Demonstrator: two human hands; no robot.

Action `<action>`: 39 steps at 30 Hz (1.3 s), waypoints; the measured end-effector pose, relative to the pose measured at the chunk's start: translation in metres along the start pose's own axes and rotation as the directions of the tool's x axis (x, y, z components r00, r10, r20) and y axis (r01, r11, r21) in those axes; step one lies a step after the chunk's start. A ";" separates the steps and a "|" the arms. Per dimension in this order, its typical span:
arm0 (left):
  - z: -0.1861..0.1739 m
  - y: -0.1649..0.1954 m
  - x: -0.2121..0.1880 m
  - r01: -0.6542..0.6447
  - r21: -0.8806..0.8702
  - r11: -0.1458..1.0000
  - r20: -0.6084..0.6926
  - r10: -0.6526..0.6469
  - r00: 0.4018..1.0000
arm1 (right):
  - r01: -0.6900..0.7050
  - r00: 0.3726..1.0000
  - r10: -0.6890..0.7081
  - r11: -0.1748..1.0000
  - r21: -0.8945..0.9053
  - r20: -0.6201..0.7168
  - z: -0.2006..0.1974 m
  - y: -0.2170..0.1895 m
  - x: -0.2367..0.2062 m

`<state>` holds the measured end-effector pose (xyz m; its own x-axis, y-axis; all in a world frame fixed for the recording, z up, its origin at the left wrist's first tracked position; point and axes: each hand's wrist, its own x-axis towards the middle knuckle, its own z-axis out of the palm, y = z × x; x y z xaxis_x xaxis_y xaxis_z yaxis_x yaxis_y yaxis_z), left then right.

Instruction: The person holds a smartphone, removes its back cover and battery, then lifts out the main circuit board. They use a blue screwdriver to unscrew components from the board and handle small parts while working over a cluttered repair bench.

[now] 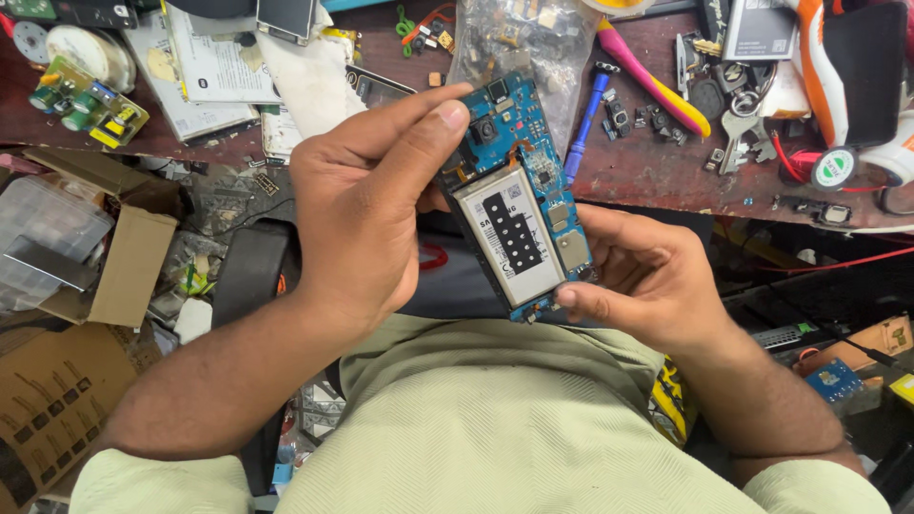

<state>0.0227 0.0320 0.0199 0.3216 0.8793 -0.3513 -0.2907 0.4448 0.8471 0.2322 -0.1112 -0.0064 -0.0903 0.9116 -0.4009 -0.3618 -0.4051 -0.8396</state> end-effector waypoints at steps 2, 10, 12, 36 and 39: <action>0.001 0.000 0.000 0.003 0.001 1.000 0.012 -0.003 1.000 | 0.016 1.000 -0.017 0.999 0.029 0.018 0.001 -0.002 0.001; 0.004 -0.004 -0.002 0.016 0.051 0.999 0.100 -0.021 0.995 | -0.039 0.998 0.036 0.997 0.061 0.052 -0.002 0.002 0.000; 0.003 -0.004 -0.003 0.028 0.029 0.999 0.186 -0.033 0.982 | -0.033 0.998 0.031 0.998 0.059 0.046 -0.002 0.003 -0.001; 0.012 -0.011 -0.021 -0.090 0.138 0.986 0.299 0.045 0.953 | 0.310 0.937 -0.344 0.749 -0.586 0.056 0.017 -0.002 -0.001; 0.013 -0.013 -0.022 -0.105 0.162 0.981 0.270 0.058 0.961 | 0.331 0.915 -0.393 0.599 -0.729 0.092 0.020 -0.006 0.000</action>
<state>0.0315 0.0046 0.0216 0.5359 0.8247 -0.1809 -0.1730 0.3169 0.9325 0.2159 -0.1072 0.0059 -0.0260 0.9997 -0.0026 0.4302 0.0088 -0.9027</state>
